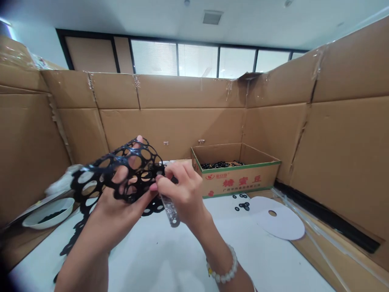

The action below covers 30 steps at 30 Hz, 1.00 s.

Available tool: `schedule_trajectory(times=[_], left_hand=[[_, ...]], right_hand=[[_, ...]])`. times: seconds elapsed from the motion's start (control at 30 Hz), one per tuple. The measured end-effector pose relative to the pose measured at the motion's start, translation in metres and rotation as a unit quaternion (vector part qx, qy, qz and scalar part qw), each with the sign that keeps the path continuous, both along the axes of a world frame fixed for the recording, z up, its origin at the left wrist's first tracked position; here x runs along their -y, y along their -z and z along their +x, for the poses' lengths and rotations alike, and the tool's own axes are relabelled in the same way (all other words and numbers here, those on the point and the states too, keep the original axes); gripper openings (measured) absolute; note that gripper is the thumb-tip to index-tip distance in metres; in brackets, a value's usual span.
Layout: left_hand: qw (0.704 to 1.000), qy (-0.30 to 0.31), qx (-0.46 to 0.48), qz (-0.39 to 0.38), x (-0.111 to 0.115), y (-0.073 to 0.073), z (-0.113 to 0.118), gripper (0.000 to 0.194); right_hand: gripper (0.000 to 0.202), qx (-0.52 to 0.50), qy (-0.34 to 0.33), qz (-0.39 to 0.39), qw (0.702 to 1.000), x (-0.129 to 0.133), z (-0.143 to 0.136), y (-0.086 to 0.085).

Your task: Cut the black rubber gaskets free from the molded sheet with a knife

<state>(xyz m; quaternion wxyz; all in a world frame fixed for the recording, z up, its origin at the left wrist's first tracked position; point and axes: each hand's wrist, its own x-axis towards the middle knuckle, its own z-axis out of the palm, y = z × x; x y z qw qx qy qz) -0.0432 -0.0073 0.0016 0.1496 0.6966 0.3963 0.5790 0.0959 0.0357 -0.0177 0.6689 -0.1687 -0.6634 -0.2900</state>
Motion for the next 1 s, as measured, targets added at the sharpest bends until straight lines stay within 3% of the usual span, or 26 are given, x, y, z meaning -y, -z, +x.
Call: schedule_trajectory(times=[0.13, 0.33, 0.57, 0.7, 0.77, 0.9, 1.0], left_hand=[[0.992, 0.089, 0.06, -0.07, 0.003, -0.01, 0.001, 0.057], [0.957, 0.211, 0.155, -0.126, 0.01, -0.019, 0.005, 0.05], [0.95, 0.221, 0.176, -0.136, 0.015, -0.021, 0.008, 0.039], [0.969, 0.174, 0.144, -0.1, 0.016, -0.018, 0.003, 0.037], [0.976, 0.153, 0.133, -0.084, 0.018, -0.012, -0.006, 0.042], [0.981, 0.104, 0.16, -0.046, 0.019, -0.001, -0.025, 0.064], [0.971, 0.151, 0.168, -0.073, 0.019, 0.0, -0.026, 0.061]], right_hand=[[0.014, -0.02, -0.011, 0.009, 1.0, 0.012, 0.004, -0.004], [0.013, -0.038, 0.02, 0.04, 0.998, 0.034, 0.008, -0.011], [0.003, -0.062, -0.01, 0.068, 0.996, 0.041, 0.006, -0.014], [0.011, -0.039, 0.001, 0.053, 0.998, 0.045, 0.008, -0.013], [0.01, -0.039, -0.008, 0.045, 0.998, 0.044, 0.01, -0.013], [0.016, 0.01, -0.093, 0.002, 0.996, 0.04, 0.017, -0.015], [0.015, 0.037, -0.12, -0.006, 0.992, 0.038, 0.02, -0.015]])
